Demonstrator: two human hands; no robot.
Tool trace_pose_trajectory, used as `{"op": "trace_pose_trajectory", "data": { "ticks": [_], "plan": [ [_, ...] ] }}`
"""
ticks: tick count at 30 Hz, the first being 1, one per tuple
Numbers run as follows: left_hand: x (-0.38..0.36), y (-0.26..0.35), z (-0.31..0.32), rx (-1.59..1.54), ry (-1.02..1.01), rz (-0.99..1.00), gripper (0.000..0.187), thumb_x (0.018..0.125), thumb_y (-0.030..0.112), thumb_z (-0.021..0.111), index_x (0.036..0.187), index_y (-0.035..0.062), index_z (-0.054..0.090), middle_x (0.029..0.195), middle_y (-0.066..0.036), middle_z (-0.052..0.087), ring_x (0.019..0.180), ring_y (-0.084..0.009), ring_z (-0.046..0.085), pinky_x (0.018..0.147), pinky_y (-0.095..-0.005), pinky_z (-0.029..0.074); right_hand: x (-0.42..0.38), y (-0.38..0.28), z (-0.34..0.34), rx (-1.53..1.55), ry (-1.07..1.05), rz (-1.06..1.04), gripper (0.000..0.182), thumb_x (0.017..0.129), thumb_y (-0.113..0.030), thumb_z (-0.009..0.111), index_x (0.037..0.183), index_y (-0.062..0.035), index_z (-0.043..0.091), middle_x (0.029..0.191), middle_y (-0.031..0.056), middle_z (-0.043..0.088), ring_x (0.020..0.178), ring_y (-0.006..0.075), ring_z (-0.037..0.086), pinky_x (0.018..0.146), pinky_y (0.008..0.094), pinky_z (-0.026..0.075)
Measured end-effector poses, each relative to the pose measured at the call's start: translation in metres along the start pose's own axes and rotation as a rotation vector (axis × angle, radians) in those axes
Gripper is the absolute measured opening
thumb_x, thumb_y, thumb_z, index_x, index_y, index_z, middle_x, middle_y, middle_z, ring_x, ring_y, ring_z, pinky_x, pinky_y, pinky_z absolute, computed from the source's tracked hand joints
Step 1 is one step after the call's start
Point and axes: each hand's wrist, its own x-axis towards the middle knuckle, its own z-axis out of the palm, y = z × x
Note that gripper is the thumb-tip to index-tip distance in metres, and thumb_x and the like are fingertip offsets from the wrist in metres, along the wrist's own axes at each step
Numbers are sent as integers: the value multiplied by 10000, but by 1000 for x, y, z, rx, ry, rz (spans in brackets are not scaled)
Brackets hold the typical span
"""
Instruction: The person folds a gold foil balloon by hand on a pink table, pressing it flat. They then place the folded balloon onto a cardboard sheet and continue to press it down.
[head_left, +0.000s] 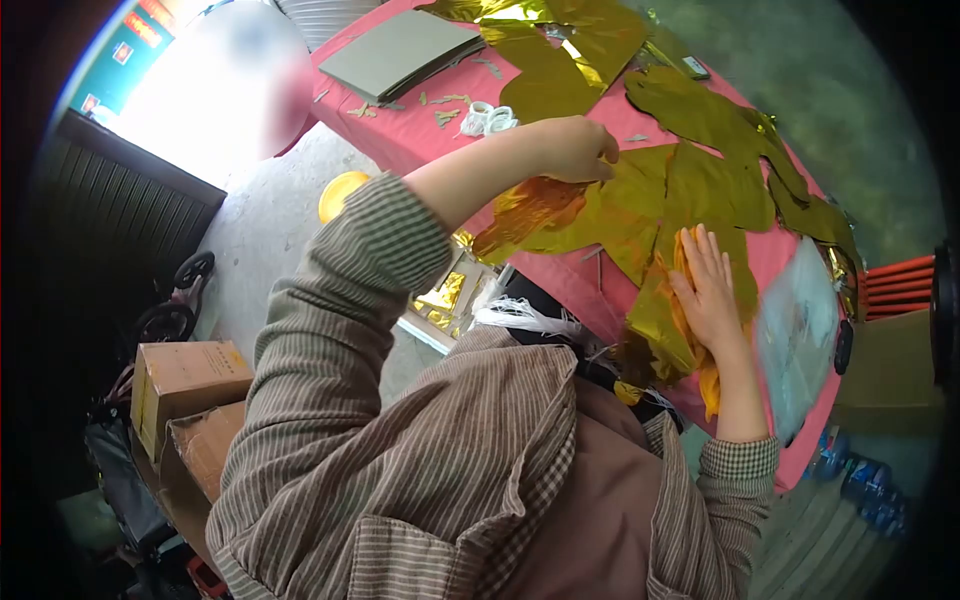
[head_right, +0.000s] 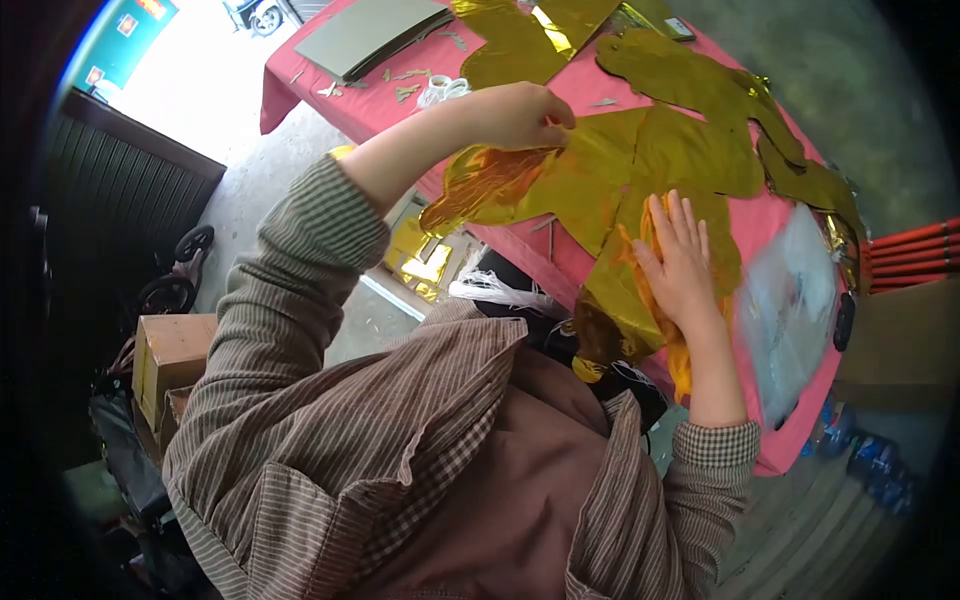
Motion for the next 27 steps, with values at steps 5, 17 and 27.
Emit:
{"op": "trace_pose_trajectory", "data": {
  "ticks": [5,17,27],
  "plan": [
    [80,-6,29,137,55,125,419,795,341,593,1109,65,586,1033,-162,610,967,-296,582,833,-376,458,-7,-7,2,-51,-16,59,569,930,-408,371,1409,-118,267,1476,131,195,1372,272,154,1101,425,96],
    [130,22,37,-89,-119,-149,664,730,506,621,1150,-5,554,898,-164,651,871,-255,610,790,-346,461,-20,-13,6,-18,98,51,595,899,-409,426,1393,-102,297,1455,159,231,1360,302,178,1092,472,102],
    [174,25,39,-177,-26,-164,537,700,499,687,852,-15,660,703,-137,631,597,-226,594,581,-326,478,-24,-20,0,31,92,82,621,880,-441,457,1380,-97,323,1444,162,252,1348,317,201,1085,505,101]
  ]
}}
